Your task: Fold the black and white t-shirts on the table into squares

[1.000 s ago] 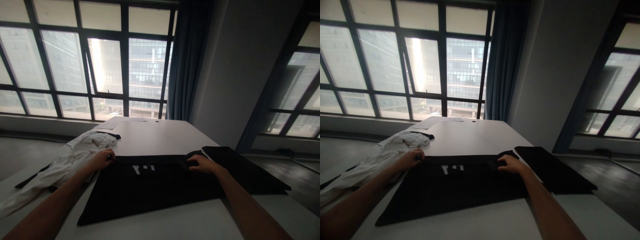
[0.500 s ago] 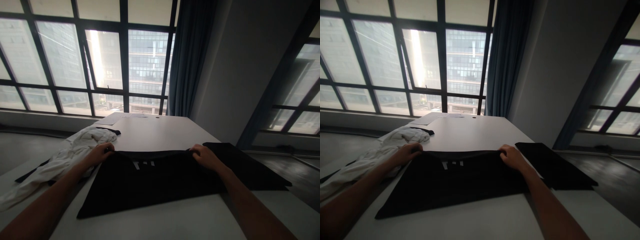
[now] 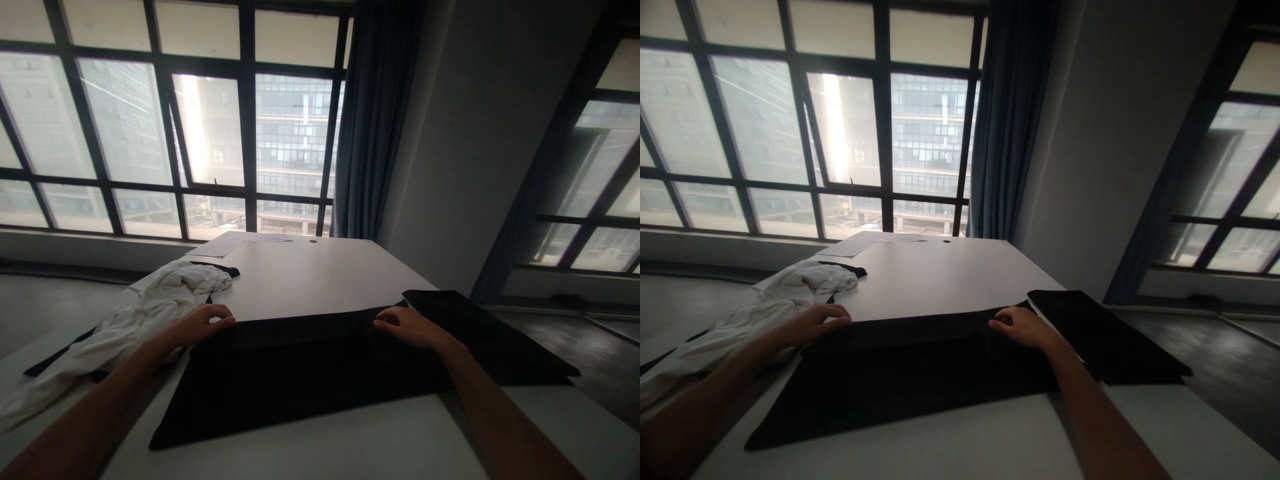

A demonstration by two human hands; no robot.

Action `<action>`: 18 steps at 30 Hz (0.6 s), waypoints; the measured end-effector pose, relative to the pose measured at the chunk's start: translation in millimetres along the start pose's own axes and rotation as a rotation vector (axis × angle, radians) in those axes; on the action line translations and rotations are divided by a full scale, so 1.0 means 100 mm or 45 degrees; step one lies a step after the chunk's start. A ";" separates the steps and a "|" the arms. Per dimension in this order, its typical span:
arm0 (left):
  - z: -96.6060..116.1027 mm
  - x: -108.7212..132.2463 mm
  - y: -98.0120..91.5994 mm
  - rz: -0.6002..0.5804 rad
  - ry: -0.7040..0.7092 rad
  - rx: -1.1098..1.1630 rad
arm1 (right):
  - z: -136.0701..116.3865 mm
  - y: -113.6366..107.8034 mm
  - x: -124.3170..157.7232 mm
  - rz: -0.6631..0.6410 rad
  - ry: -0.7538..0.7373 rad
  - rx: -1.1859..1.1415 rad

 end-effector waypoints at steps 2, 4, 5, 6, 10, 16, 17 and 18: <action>-0.06 -0.06 0.15 -0.034 -0.009 -0.100 | 0.17 0.13 -0.08 -0.037 0.122 0.088; -0.18 -0.10 0.32 -0.111 -0.032 -0.230 | 0.34 0.31 -0.15 -0.155 0.212 0.149; -0.27 -0.12 0.39 -0.142 -0.058 -0.296 | 0.40 0.40 -0.19 -0.211 0.232 0.167; -0.35 -0.14 0.44 -0.161 -0.090 -0.356 | 0.44 0.47 -0.23 -0.243 0.233 0.181; -0.54 -0.20 0.29 -0.001 -0.270 -0.604 | 0.37 0.46 -0.41 -0.086 0.185 0.274; -0.22 -0.08 -0.02 0.291 -0.399 -0.643 | 0.11 0.20 -0.44 0.213 0.052 0.369; -0.24 -0.07 0.08 0.203 -0.425 -0.566 | 0.16 0.25 -0.42 0.134 0.052 0.340; -0.28 -0.07 0.20 0.099 -0.444 -0.501 | 0.25 0.32 -0.41 0.045 0.081 0.315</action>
Point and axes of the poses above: each hand's wrist, its own x-axis away from the middle knuckle, its own y-axis out of the palm, z = x × y, the point moved 10 cm from there along -x, towards the middle knuckle, and after that the axes turned 8 degrees about -z, right-handed, at the moved point
